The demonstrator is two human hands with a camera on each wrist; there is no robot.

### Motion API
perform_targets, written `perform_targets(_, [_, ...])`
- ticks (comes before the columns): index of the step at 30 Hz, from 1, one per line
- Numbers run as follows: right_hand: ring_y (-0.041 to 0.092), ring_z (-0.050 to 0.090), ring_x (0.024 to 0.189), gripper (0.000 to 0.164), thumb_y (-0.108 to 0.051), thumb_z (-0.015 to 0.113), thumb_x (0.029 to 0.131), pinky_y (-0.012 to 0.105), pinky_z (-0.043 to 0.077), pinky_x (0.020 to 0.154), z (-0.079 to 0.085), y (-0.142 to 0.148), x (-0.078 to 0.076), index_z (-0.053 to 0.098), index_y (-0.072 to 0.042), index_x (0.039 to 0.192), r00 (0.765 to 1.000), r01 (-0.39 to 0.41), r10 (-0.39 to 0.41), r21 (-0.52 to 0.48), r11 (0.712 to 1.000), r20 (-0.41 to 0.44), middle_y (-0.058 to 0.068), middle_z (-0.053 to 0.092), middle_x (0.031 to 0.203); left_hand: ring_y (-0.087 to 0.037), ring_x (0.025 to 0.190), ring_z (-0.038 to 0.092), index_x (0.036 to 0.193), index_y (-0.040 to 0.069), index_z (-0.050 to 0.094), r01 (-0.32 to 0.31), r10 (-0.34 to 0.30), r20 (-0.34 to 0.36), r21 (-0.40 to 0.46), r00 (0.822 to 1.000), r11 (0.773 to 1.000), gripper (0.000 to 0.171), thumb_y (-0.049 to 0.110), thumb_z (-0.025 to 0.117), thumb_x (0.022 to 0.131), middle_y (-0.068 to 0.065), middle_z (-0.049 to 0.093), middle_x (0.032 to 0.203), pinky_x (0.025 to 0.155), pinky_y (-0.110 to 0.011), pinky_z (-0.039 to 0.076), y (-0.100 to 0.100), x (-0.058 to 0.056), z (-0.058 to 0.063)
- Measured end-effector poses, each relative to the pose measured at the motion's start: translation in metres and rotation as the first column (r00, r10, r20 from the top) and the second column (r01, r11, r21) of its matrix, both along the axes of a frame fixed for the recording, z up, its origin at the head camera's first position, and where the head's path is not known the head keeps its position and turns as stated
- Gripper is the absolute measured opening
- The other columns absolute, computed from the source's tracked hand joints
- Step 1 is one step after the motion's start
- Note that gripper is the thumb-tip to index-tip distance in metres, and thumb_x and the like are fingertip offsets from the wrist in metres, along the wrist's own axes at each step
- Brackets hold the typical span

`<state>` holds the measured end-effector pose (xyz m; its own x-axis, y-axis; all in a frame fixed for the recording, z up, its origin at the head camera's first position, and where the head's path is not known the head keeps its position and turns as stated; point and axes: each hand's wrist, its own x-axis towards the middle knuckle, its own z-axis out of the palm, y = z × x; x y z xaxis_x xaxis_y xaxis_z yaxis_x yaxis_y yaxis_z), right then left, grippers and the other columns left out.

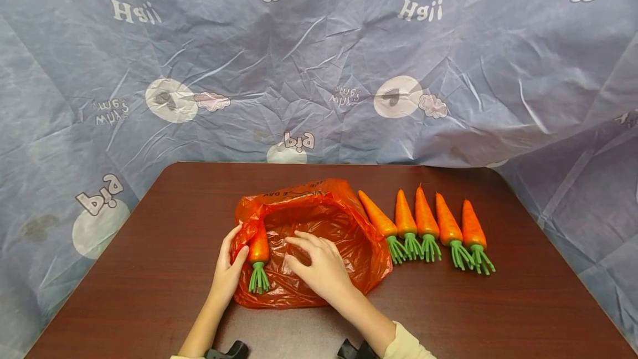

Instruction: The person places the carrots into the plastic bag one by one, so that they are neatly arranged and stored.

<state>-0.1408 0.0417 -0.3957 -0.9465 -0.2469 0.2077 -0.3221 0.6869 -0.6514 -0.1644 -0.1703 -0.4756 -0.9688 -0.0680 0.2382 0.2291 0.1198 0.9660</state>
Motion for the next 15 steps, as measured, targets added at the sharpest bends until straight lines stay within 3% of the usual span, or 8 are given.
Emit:
perform_targets(4, [0.032, 0.043, 0.123, 0.039, -0.041, 0.059, 0.083, 0.056, 0.033, 0.098, 0.000, 0.007, 0.001, 0.059, -0.029, 0.119, 1.000, 0.019, -0.019, 0.013, 1.000, -0.011, -0.005, 0.052, 0.132, 0.000, 0.109, 0.043, 0.139, 0.011, 0.030, 0.000, 0.000, -0.003, 0.002, 1.000, 1.000, 0.048, 0.010, 0.047, 0.094, -0.005, 0.034, 0.140, 0.088, -0.005, 0.037, 0.000, 0.000, 0.001])
perform_targets(15, [0.025, 0.045, 0.123, 0.040, -0.040, 0.063, 0.081, 0.051, 0.029, 0.104, 0.005, 0.030, 0.009, 0.060, -0.026, 0.118, 0.995, 0.039, -0.037, 0.018, 0.999, -0.093, -0.005, 0.053, 0.131, 0.001, 0.108, 0.044, 0.139, 0.011, 0.029, 0.014, -0.014, -0.011, 0.022, 1.000, 1.000, 0.048, 0.009, 0.047, 0.094, -0.005, 0.033, 0.140, 0.088, -0.006, 0.038, 0.000, 0.000, 0.000])
